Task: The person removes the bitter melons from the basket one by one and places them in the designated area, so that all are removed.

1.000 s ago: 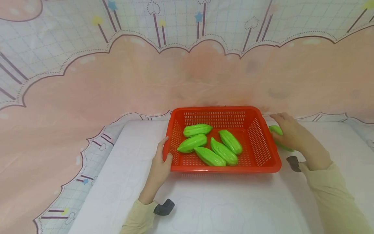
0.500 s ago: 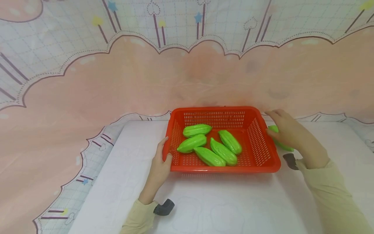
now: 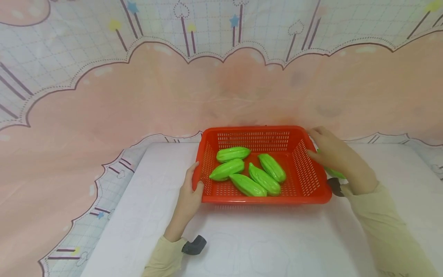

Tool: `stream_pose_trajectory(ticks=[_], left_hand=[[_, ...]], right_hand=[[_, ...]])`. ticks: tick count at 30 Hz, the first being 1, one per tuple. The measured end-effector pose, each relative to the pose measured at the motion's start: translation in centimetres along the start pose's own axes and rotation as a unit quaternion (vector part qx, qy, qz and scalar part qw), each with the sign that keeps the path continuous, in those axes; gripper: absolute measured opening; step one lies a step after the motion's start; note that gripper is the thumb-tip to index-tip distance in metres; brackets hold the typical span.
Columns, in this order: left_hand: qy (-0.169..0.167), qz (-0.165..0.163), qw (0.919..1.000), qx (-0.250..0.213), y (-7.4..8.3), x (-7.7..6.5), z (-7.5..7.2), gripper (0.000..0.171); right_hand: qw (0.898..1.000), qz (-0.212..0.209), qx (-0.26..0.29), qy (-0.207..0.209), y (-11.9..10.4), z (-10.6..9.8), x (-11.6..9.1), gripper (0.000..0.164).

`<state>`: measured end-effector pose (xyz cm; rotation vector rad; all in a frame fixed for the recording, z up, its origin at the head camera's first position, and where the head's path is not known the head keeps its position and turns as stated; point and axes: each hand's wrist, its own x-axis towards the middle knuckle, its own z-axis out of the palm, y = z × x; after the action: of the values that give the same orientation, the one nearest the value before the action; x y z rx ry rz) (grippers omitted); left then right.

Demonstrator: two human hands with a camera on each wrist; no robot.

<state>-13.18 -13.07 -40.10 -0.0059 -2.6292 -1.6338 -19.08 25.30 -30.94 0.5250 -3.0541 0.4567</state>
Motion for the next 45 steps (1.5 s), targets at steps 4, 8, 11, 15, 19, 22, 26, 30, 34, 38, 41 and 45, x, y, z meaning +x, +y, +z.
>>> stream_pose_trajectory(ticks=[4,8,11,15,19,22,26,30,34,38,41,45], left_hand=[[-0.001,-0.002,1.0,-0.002,0.0,0.0,0.0,0.06],[0.0,0.002,1.0,-0.003,0.1,0.0,0.1,0.06],[-0.001,0.005,1.0,-0.005,0.2,0.0,0.2,0.06],[-0.003,0.002,1.0,-0.008,0.3,-0.1,0.2,0.06],[-0.002,-0.002,1.0,-0.008,0.3,-0.1,0.1,0.06],[0.001,-0.001,1.0,-0.005,0.2,-0.1,0.0,0.06],[0.004,0.001,1.0,-0.004,0.1,-0.1,0.0,0.06],[0.004,-0.001,1.0,-0.005,0.2,-0.1,0.0,0.06],[0.003,0.0,1.0,-0.005,0.1,0.0,0.0,0.06],[0.005,0.002,1.0,-0.005,0.1,0.0,0.0,0.06],[0.005,0.003,1.0,-0.006,0.1,-0.1,0.0,0.06],[0.004,0.004,1.0,-0.007,0.1,0.0,0.0,0.06]], right_hand=[[1.0,-0.007,0.0,0.0,-0.4,0.3,0.4,0.062],[1.0,-0.013,-0.002,-0.003,-0.6,0.5,0.6,0.063],[1.0,-0.015,-0.008,0.0,-0.7,0.6,0.7,0.064],[1.0,-0.024,-0.013,0.006,-0.9,0.7,0.8,0.062],[0.999,-0.035,-0.001,-0.004,-1.1,1.0,1.2,0.062],[0.999,-0.035,0.017,-0.018,-1.3,1.1,1.5,0.063],[0.998,-0.038,0.038,-0.026,-1.7,1.3,1.9,0.064],[0.997,-0.042,0.048,-0.034,-1.9,1.7,2.2,0.064],[0.997,-0.034,0.055,-0.048,-1.9,2.2,2.6,0.065],[0.996,-0.015,0.061,-0.069,-2.0,2.7,3.0,0.067],[0.995,-0.01,0.059,-0.081,-1.9,2.9,3.2,0.069],[0.994,-0.012,0.057,-0.088,-1.9,3.3,3.5,0.069]])
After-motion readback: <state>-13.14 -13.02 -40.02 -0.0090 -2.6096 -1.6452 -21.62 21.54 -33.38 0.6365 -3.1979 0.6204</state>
